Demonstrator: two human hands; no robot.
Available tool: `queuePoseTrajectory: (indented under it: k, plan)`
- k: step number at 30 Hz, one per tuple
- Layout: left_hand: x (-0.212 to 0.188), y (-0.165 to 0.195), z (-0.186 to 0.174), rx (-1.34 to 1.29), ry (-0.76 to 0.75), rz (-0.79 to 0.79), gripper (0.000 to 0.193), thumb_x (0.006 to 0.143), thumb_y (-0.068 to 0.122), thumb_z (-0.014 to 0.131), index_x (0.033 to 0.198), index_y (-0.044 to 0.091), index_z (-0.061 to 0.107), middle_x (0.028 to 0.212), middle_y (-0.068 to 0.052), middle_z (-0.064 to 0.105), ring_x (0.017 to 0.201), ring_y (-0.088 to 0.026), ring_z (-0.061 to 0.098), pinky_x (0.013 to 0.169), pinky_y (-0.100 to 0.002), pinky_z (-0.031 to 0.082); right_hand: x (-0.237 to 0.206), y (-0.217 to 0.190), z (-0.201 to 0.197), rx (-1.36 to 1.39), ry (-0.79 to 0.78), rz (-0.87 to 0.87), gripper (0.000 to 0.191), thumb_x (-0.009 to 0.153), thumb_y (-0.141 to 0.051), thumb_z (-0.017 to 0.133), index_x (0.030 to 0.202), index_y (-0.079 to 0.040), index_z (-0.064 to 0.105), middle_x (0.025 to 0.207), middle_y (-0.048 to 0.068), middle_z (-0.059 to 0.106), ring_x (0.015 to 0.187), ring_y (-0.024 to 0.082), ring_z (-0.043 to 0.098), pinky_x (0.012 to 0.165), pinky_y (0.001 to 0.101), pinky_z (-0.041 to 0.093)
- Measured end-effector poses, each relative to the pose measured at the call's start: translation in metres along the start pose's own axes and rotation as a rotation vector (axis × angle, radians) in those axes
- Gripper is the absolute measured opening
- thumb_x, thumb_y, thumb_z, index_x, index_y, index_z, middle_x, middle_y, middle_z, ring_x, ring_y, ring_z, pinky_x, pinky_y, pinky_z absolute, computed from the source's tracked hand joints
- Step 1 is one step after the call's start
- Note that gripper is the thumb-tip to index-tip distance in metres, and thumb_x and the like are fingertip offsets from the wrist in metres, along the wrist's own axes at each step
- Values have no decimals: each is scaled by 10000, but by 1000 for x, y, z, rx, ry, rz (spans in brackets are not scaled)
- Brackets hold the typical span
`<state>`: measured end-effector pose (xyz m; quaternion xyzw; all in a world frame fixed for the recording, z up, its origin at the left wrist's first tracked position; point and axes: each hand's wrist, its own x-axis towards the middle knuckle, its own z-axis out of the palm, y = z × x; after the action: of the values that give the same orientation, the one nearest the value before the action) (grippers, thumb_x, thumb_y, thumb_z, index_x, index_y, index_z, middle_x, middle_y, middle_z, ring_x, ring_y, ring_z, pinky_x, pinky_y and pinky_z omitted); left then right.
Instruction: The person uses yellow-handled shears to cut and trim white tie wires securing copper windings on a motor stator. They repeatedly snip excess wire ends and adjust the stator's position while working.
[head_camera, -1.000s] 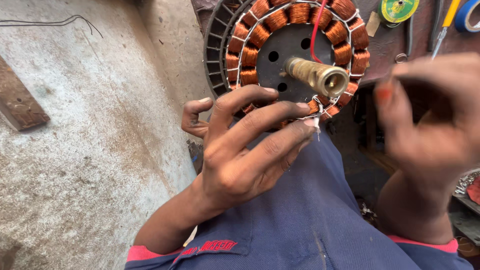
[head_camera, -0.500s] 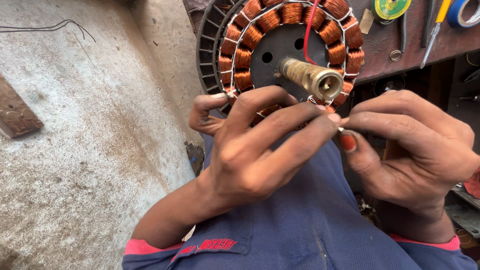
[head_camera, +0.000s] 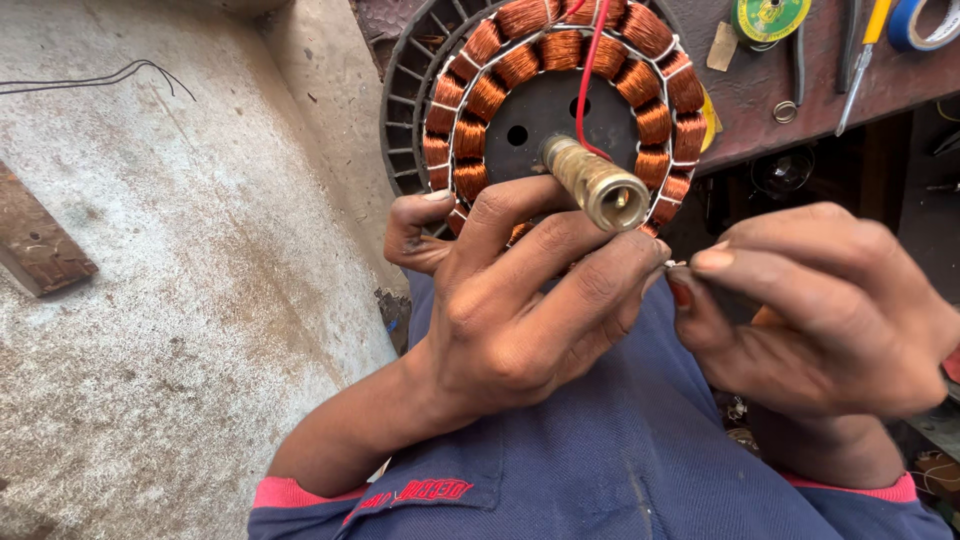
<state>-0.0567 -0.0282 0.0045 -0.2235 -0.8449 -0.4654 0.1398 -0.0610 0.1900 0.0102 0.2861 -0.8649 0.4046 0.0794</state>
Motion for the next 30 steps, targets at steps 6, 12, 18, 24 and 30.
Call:
queuePoseTrajectory:
  k: [6,12,18,24,30]
  plan:
    - [4,3,-7,20,-53,-37,268,881,74,836,1119,81,713,1078,-56,703,1081,-277,638,950,-370,509,13,4,-1,3,-55,-80,263,840,23,824,1024,69,643,907,208,652,758,257,691,653,334,588]
    - [6,4,-13,84,-44,-23,270,812,103,813,1067,122,725,1031,-1,713,1007,-218,637,871,-435,373,23,3,-2,-15,-80,-116,240,852,20,808,1036,73,664,910,188,672,778,258,698,639,322,589]
    - [2,1,-10,-8,-64,-80,252,922,78,809,1157,94,718,1124,-20,711,1097,-229,643,984,-331,437,24,2,-4,24,-106,-76,223,873,28,803,1029,76,651,897,219,666,749,250,691,639,322,577]
    - [2,2,-7,75,-10,-75,227,869,147,852,1054,102,729,1011,-17,711,1029,-235,650,965,-408,367,23,4,-4,57,-136,-49,192,911,7,793,1044,69,669,907,187,689,757,250,714,638,306,587]
    - [2,-3,-13,108,-57,35,220,963,159,786,1175,135,736,1120,23,709,1064,-178,644,1014,-391,286,26,1,-6,59,-151,-21,165,917,10,774,1017,96,674,898,198,697,767,251,723,630,300,595]
